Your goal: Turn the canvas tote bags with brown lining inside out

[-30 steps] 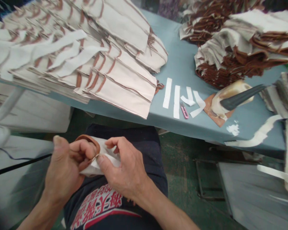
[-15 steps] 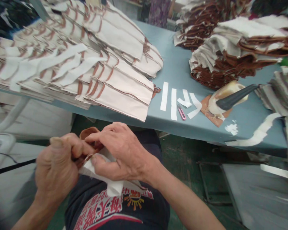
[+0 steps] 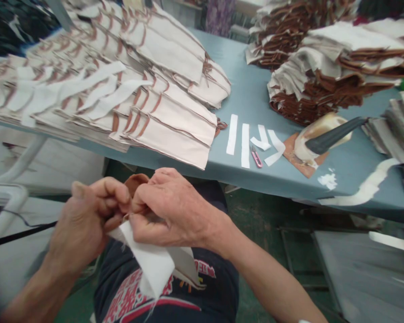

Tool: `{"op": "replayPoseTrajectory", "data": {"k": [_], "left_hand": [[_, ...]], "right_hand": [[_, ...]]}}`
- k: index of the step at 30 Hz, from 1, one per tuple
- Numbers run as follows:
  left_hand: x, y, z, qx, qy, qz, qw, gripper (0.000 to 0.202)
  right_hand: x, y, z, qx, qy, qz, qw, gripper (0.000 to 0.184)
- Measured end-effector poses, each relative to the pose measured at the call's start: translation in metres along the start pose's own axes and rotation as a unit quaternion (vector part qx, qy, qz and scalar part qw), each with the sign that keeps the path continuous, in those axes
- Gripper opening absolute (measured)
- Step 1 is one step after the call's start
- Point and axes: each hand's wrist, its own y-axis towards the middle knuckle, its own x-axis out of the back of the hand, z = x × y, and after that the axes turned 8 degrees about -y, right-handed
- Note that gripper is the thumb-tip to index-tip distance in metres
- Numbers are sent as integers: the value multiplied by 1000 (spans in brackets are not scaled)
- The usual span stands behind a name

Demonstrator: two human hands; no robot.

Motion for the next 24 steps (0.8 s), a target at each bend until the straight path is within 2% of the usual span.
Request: {"op": "replayPoseTrajectory", "data": {"k": [2, 4, 8, 10, 14, 17, 19, 21, 24], "left_hand": [[10, 2, -2, 20, 19, 40, 999, 65], [17, 2, -6, 23, 82, 85, 993, 54], [20, 0, -16, -9, 209, 152, 966, 29], [17, -2, -17, -30, 226, 162, 960, 24], [13, -3, -14, -104, 277, 155, 942, 28], [12, -4, -7, -199, 397, 139, 885, 26], [11, -3, 0, -230, 451, 117, 854, 24], [11, -2, 8, -215, 454, 107, 858, 21], [16, 2, 15, -160, 412, 140, 886, 25]], "right_hand": [[-1, -1, -2, -5, -6, 10, 1000, 16], [0, -2, -4, -13, -9, 17, 1000, 19], [2, -2, -4, -18, -3, 24, 1000, 17], [1, -2, -3, -23, -3, 29, 999, 16], [-1, -2, -4, -36, -6, 36, 999, 17], [-5, -4, -7, -48, -4, 43, 998, 17], [-10, -7, -11, -62, 4, 53, 997, 17], [-15, -9, -16, -82, 19, 65, 994, 18], [-22, -11, -22, -121, 75, 92, 986, 20]]}}
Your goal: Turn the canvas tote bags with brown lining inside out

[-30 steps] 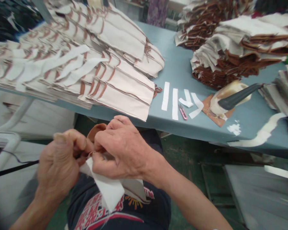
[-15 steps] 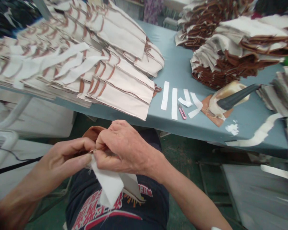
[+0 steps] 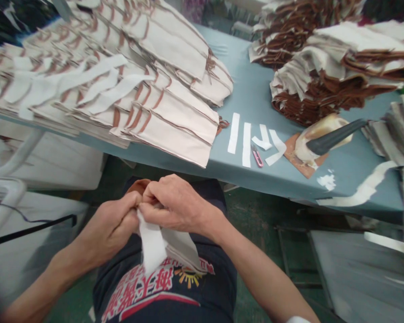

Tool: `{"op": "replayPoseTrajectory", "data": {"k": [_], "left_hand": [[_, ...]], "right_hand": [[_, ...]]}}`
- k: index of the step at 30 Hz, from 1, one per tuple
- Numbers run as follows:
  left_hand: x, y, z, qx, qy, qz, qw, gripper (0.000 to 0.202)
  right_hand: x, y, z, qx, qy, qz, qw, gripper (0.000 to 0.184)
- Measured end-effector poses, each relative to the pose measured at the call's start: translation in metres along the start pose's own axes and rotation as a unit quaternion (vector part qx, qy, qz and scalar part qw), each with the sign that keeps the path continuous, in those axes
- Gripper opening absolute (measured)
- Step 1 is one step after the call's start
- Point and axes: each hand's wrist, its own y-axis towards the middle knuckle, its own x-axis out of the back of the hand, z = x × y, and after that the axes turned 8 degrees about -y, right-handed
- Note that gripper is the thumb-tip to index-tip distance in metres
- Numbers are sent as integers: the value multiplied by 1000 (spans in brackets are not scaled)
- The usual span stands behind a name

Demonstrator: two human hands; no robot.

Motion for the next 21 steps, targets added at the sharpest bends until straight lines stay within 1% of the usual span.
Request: {"op": "replayPoseTrajectory", "data": {"k": [3, 6, 8, 10, 12, 16, 18, 21], "left_hand": [[7, 0, 6, 12, -46, 40, 998, 35], [14, 0, 6, 44, -110, 61, 991, 42], [15, 2, 3, 86, -157, 75, 981, 43], [14, 5, -2, 116, -181, 79, 973, 42], [13, 8, -5, 119, -197, 74, 970, 41], [14, 10, -5, 110, -255, 79, 958, 35], [14, 10, -4, 120, -263, 79, 954, 33], [13, 9, -6, 131, -245, 69, 958, 29]], "right_hand": [[-1, 0, -3, -56, 73, 43, 995, 20], [1, -1, -3, -93, 105, 59, 988, 21], [2, -3, -2, -93, 110, 50, 988, 21], [5, -5, 0, -86, 113, 31, 989, 19], [10, -6, 2, -81, 125, 18, 989, 19], [27, -10, 9, -69, 167, 36, 983, 20], [35, -12, 12, -58, 153, 38, 986, 18], [37, -16, 15, -46, 125, 14, 991, 11]]}}
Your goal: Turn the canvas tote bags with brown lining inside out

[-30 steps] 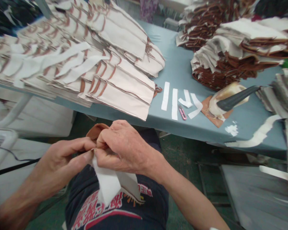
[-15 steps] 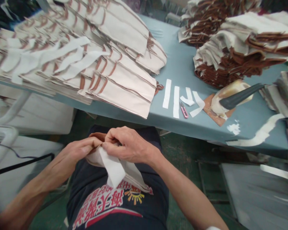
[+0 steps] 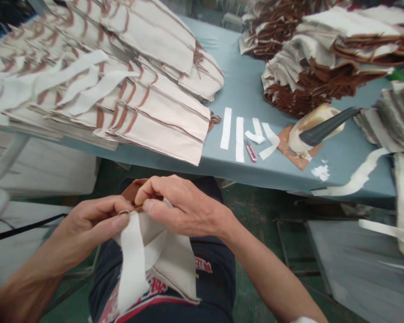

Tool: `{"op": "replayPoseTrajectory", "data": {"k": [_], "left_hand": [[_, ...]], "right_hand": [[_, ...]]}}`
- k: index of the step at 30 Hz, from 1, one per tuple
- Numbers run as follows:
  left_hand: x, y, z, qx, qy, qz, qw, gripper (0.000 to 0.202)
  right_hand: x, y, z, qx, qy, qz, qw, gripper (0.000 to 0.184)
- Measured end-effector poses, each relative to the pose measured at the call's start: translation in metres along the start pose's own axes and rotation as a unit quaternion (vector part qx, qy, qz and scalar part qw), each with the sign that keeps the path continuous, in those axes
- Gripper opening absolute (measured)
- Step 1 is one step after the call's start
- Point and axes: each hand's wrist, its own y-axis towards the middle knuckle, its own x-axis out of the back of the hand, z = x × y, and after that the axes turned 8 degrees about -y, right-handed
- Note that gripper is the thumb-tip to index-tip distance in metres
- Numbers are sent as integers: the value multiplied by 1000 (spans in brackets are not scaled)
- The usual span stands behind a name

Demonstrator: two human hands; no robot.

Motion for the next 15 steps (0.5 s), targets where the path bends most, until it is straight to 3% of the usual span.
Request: {"op": "replayPoseTrajectory", "data": {"k": [8, 15], "left_hand": [[-5, -3, -14, -21, 58, -5, 998, 23], [2, -10, -9, -40, 83, 27, 995, 22]], "right_hand": [[-2, -4, 0, 84, -79, -57, 992, 15], [-2, -9, -9, 161, -200, -80, 963, 14]]}}
